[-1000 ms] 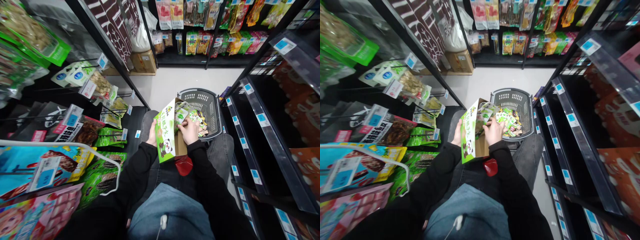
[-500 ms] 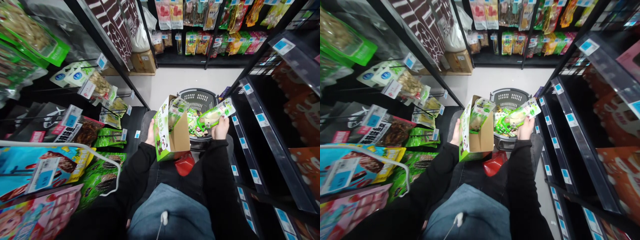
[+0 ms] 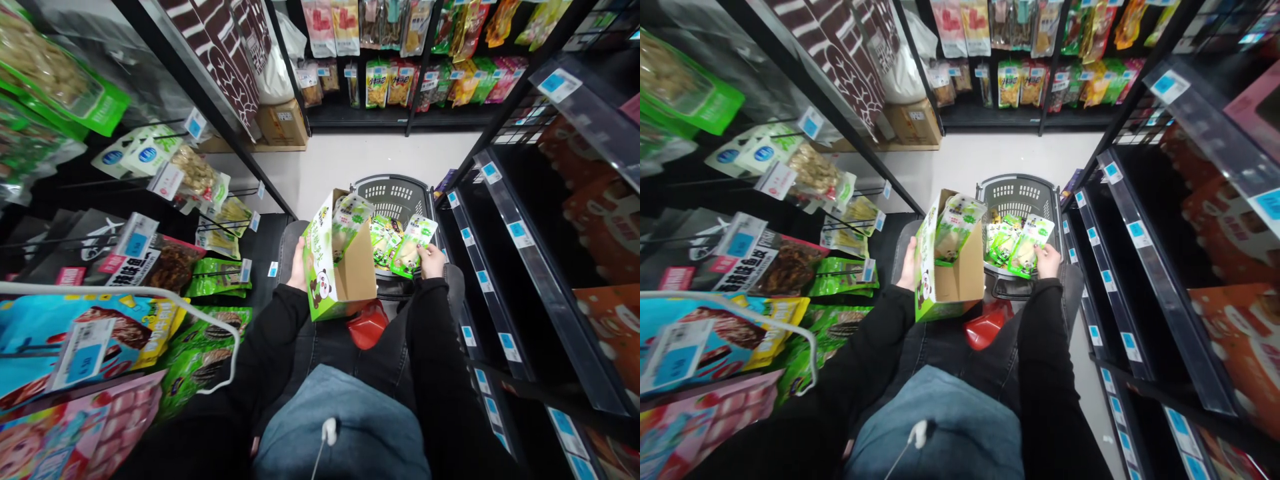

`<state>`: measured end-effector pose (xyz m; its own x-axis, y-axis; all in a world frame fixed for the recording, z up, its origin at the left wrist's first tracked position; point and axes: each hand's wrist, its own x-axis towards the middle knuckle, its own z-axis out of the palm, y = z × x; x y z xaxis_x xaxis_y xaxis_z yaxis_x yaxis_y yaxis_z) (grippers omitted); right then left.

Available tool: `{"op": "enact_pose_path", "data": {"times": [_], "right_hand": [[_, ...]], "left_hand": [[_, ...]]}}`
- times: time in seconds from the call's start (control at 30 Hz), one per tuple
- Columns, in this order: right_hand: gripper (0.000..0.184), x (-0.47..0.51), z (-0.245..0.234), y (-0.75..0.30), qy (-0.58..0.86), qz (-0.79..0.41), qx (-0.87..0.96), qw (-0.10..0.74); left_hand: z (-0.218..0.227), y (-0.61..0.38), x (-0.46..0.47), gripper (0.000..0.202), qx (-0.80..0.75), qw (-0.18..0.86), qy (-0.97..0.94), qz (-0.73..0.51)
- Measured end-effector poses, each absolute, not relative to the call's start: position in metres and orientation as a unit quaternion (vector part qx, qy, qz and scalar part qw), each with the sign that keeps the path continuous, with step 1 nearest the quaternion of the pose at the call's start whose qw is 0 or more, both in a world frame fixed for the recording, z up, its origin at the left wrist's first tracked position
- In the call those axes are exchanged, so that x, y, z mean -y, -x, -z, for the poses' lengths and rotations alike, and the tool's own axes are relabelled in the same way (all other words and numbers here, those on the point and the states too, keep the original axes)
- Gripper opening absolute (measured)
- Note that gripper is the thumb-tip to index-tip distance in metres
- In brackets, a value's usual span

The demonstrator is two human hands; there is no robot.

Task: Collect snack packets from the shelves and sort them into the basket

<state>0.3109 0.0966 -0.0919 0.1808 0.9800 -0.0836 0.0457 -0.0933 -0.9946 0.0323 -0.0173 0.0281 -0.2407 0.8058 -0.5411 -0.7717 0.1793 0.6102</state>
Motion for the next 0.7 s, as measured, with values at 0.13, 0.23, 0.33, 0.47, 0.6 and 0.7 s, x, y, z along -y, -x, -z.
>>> {"op": "enact_pose_path", "data": {"times": [0.13, 0.23, 0.33, 0.47, 0.6, 0.7], "right_hand": [[0.028, -0.097, 0.095, -0.313, 0.616, -0.416, 0.493, 0.452], [0.026, -0.098, 0.099, -0.306, 0.599, -0.446, 0.466, 0.475], [0.03, -0.096, 0.1, -0.296, 0.532, -0.541, 0.39, 0.522], [0.039, -0.09, 0.094, -0.288, 0.468, -0.648, 0.329, 0.503], [0.04, -0.089, 0.087, -0.291, 0.49, -0.637, 0.326, 0.498], [0.039, -0.089, 0.085, -0.294, 0.509, -0.623, 0.354, 0.477]], "left_hand": [[-0.029, -0.034, 0.018, 0.055, -0.456, 0.617, -0.015, -0.641], [-0.031, -0.034, 0.019, 0.056, -0.461, 0.619, -0.017, -0.636], [-0.033, -0.035, 0.019, 0.056, -0.46, 0.618, -0.023, -0.637], [-0.036, -0.037, 0.019, 0.057, -0.452, 0.622, -0.026, -0.639], [-0.037, -0.037, 0.02, 0.057, -0.45, 0.623, -0.029, -0.639], [-0.035, -0.037, 0.019, 0.058, -0.451, 0.62, -0.026, -0.642]]}}
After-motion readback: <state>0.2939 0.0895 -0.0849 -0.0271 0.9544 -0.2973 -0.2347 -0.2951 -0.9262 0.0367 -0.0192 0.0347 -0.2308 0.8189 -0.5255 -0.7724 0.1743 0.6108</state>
